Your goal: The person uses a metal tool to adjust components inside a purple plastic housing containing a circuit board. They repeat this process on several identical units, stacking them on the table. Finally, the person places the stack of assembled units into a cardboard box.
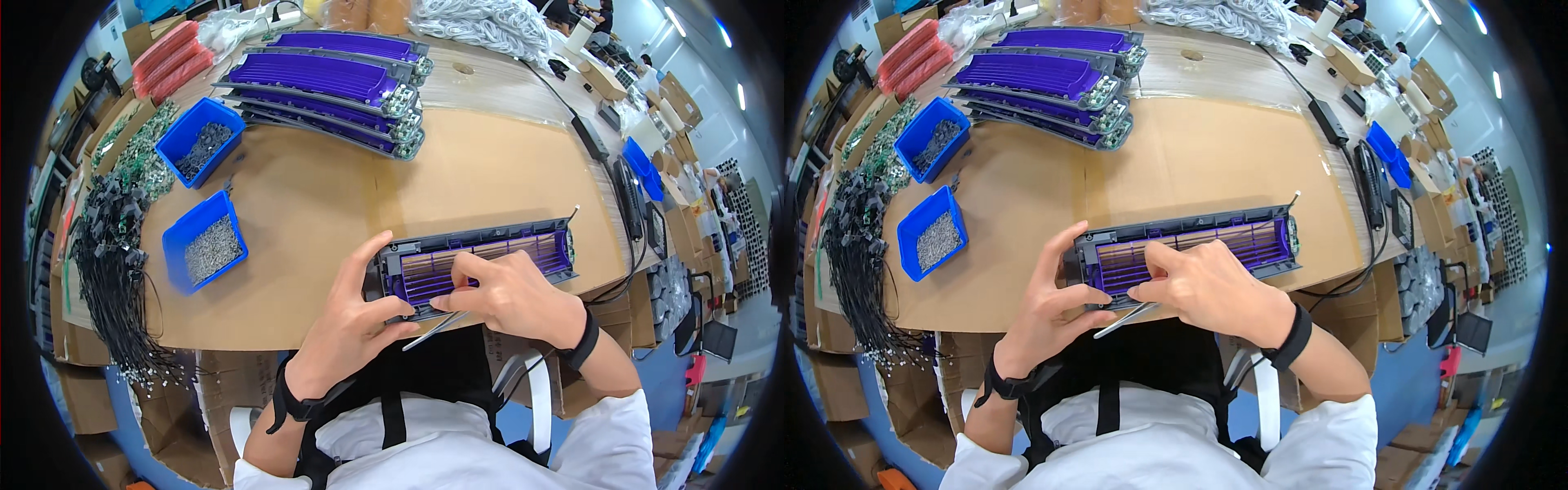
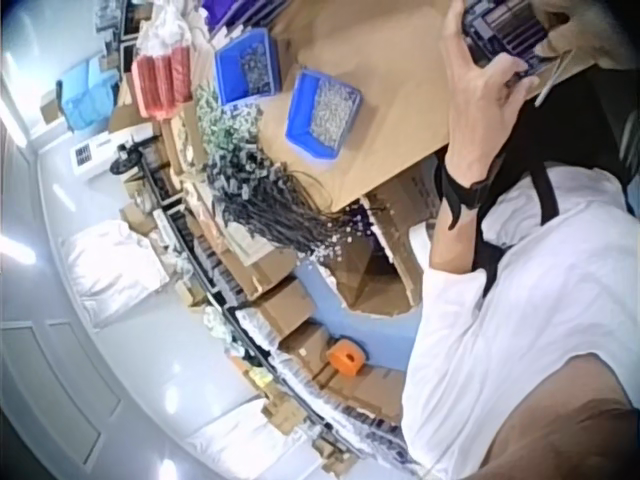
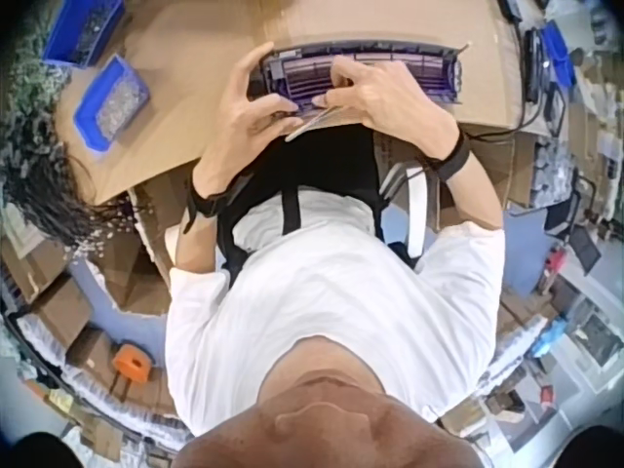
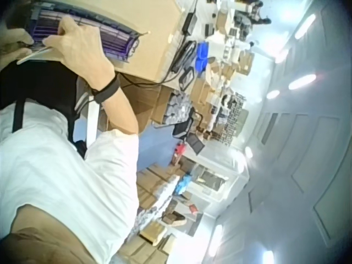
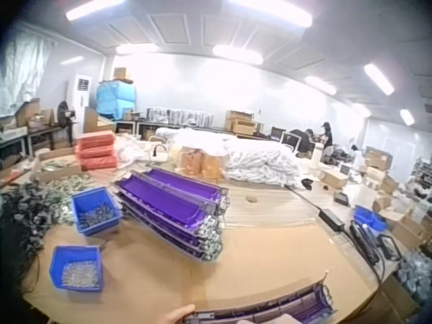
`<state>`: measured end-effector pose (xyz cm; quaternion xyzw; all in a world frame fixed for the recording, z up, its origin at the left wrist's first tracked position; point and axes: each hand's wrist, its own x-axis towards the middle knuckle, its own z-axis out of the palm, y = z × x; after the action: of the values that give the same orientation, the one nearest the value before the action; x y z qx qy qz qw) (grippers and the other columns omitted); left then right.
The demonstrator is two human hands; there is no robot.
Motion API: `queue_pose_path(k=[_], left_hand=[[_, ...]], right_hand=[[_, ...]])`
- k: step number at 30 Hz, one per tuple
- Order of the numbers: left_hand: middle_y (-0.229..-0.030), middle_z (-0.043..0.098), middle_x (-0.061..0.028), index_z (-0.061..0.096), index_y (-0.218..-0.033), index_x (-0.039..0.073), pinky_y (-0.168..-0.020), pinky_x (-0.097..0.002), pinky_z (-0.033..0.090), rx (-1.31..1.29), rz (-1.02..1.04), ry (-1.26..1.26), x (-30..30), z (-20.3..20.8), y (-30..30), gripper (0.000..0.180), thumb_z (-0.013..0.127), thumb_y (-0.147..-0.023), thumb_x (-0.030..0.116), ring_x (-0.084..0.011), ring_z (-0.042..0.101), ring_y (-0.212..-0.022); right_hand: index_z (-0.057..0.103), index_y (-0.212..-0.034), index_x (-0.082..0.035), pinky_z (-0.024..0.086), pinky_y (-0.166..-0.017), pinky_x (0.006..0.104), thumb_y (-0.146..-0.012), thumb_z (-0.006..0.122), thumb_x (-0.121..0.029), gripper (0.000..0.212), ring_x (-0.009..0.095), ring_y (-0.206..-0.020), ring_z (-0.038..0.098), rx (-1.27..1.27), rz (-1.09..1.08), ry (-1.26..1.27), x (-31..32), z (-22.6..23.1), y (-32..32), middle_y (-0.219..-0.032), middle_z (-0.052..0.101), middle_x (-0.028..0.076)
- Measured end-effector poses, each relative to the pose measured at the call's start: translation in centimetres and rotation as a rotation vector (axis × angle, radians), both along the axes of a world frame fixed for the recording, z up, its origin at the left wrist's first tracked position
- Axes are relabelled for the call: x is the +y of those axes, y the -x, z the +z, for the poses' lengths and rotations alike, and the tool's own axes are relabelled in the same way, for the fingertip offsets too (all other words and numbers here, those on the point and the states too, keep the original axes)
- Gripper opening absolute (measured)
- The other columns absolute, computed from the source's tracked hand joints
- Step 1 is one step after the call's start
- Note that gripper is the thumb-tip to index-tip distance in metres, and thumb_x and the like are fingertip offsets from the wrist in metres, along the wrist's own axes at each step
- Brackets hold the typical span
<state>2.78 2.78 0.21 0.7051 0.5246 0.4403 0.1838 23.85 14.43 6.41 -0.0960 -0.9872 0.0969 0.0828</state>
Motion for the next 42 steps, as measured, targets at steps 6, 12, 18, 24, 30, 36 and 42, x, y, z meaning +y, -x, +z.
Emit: queue_pose_path(k=[6, 12, 18, 24, 30, 36, 42], left_hand=[[-0.148, 0.035, -0.0233, 0.071, -0.081, 0.009, -0.103, -0.0474, 0.041, -0.023, -0.004, 0.007, -0.1, -0.1, 0.1, 0.019, 0.084, -0.068, 0.013, -0.0425, 0.042, -0.131], [-0.147, 0.034, -0.0243, 0.072, -0.082, 0.009, -0.103, -0.0470, 0.041, -0.031, 0.002, 0.005, -0.2, -0.2, -0.1, 0.018, 0.083, -0.068, 0.013, -0.0426, 0.042, -0.130], [-0.147, 0.034, -0.0244, 0.072, -0.082, 0.008, -0.102, -0.0471, 0.041, 0.028, -0.010, -0.039, 0.0, -0.1, -0.1, 0.017, 0.082, -0.070, 0.013, -0.0430, 0.042, -0.130], [-0.148, 0.033, -0.0249, 0.071, -0.081, 0.008, -0.103, -0.0475, 0.041, 0.001, -0.012, 0.001, -0.1, 0.1, -0.1, 0.015, 0.081, -0.072, 0.013, -0.0440, 0.042, -0.131], [-0.151, 0.031, -0.0245, 0.073, -0.084, 0.008, -0.103, -0.0461, 0.043, 0.046, -0.037, 0.027, 0.1, 0.5, 0.9, 0.020, 0.084, -0.067, 0.007, -0.0420, 0.040, -0.135], [-0.143, 0.048, -0.0210, 0.071, -0.088, 0.006, -0.105, -0.0462, 0.041, 0.289, 0.365, -0.098, -1.1, 1.7, 0.8, 0.025, 0.079, -0.065, -0.001, -0.0421, 0.043, -0.134], [-0.089, 0.062, -0.0099, 0.072, -0.095, 0.003, -0.076, -0.0381, 0.051, 0.149, 0.242, -0.189, -0.1, 0.4, -2.3, 0.032, 0.073, -0.064, -0.007, -0.0292, 0.060, -0.089]], right_hand=[[0.073, -0.103, -0.016, 0.047, -0.047, 0.0324, -0.074, 0.067, -0.010, 0.030, 0.018, -0.060, 0.059, -0.003, 0.054, -0.095, -0.1, 0.2, -0.9, -0.084, 0.050, 0.004], [0.071, -0.103, -0.011, 0.049, -0.050, 0.0318, -0.078, 0.065, -0.016, 0.027, 0.017, -0.063, 0.063, 0.002, 0.086, -0.229, -0.4, 0.0, -0.4, -0.086, 0.047, 0.008], [0.072, -0.101, -0.012, 0.049, -0.052, 0.0329, -0.076, 0.065, -0.013, 0.026, 0.019, -0.063, 0.063, -0.041, 0.034, -0.168, -0.6, 0.2, -0.6, -0.086, 0.051, 0.008], [0.074, -0.098, -0.014, 0.050, -0.052, 0.0356, -0.069, 0.067, 0.000, 0.033, 0.022, -0.062, 0.062, -0.051, -0.019, -0.018, 0.9, 1.0, -2.5, -0.086, 0.058, 0.005], [0.070, -0.096, -0.011, 0.049, -0.050, 0.0345, -0.072, 0.067, -0.002, 0.026, 0.021, -0.061, 0.062, -0.040, -0.009, -0.041, 0.4, 0.7, -2.0, -0.085, 0.056, 0.006], [0.066, -0.097, -0.009, 0.048, -0.046, 0.0353, -0.074, 0.066, -0.005, 0.023, 0.021, -0.058, 0.061, -0.011, -0.049, -0.065, -1.3, -0.4, -0.2, -0.084, 0.053, 0.008], [0.070, -0.104, -0.013, 0.049, -0.051, 0.0358, -0.068, 0.070, -0.001, 0.038, 0.022, -0.064, 0.062, -0.068, -0.118, -0.100, -1.7, -0.5, 0.9, -0.085, 0.056, 0.005]])
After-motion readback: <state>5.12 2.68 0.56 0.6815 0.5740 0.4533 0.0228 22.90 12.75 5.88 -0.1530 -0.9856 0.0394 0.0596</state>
